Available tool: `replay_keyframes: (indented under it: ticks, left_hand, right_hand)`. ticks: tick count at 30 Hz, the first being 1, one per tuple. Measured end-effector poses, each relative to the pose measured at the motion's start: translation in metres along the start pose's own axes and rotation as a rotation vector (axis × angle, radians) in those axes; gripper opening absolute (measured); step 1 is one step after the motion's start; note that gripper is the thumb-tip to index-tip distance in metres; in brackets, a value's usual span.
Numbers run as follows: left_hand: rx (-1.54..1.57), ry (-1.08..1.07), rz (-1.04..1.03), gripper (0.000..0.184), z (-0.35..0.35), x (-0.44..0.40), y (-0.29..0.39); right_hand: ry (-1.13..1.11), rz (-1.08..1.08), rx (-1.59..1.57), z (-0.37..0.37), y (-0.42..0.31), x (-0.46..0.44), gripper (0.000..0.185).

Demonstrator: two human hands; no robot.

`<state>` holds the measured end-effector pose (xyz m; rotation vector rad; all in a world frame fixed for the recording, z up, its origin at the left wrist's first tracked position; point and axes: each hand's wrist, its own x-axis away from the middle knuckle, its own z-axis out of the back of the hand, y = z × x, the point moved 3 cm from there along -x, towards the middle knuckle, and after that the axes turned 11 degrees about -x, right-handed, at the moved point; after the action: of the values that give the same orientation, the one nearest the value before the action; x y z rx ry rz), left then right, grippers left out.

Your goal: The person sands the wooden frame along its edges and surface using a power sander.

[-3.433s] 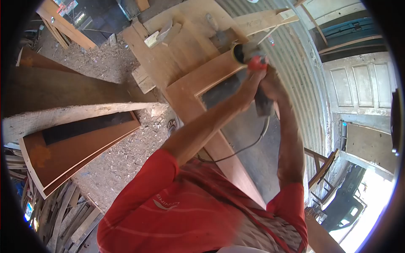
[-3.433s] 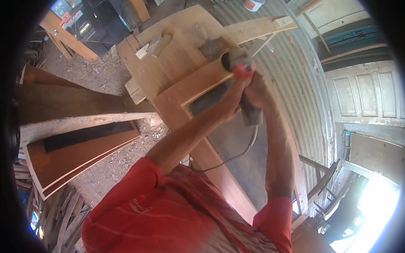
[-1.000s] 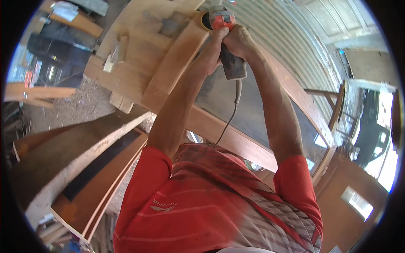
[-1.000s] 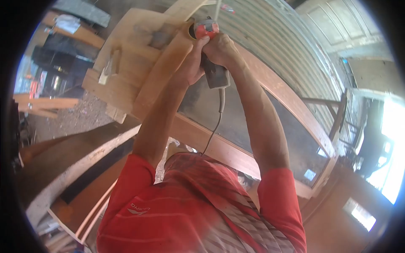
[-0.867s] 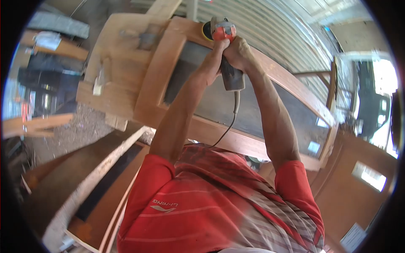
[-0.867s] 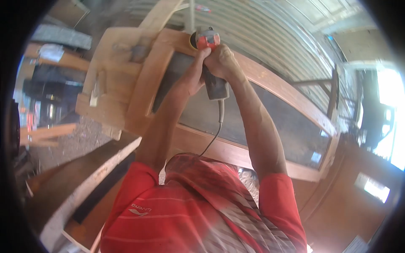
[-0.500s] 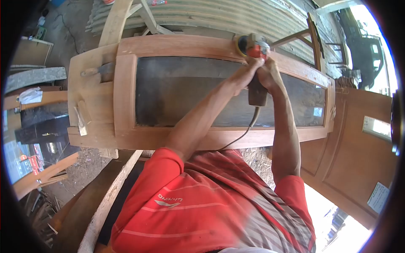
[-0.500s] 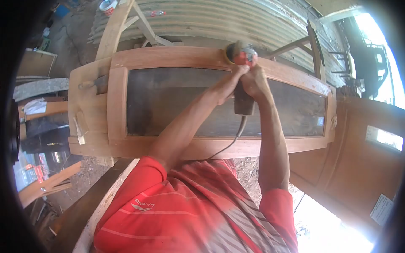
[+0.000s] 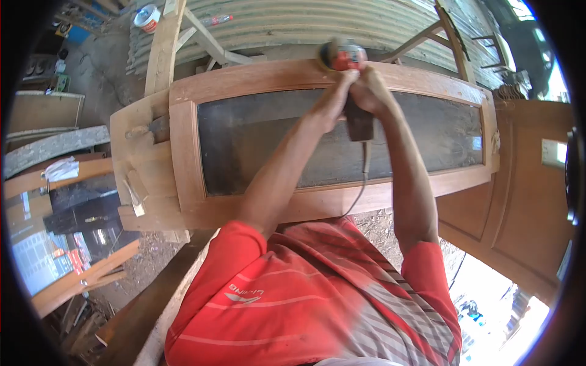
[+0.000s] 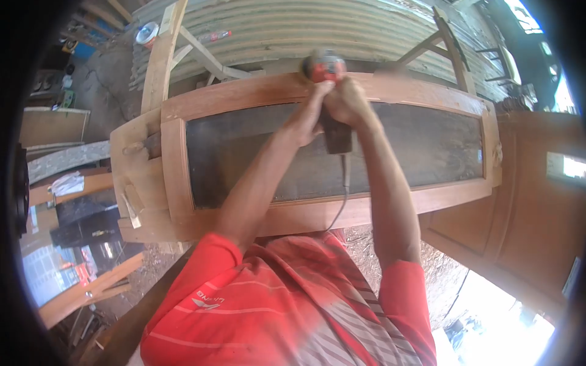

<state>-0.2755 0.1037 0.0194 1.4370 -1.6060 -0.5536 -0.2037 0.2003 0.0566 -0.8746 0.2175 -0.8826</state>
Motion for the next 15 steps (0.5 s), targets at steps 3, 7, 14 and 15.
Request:
replay_keyframes:
  ticks: [3, 7, 14, 15]
  left_hand:
    - [0.095, 0.082, -0.023, 0.073, 0.045, 0.039, 0.011]
    - [0.148, 0.155, -0.096, 0.068, 0.088, 0.084, 0.027]
    - [0.120, 0.064, -0.036, 0.074, 0.031, 0.036, 0.007]
    - [0.092, 0.032, -0.026, 0.077, 0.011, 0.022, 0.003]
  right_hand:
    - [-0.044, -0.020, 0.020, -0.048, -0.056, 0.005, 0.046]
    - [-0.066, 0.115, -0.061, -0.095, -0.101, 0.007, 0.047]
    - [-0.069, -0.017, -0.038, -0.031, -0.052, 0.010, 0.057]
    - [-0.036, -0.055, -0.049, -0.013, -0.035, 0.012, 0.055]
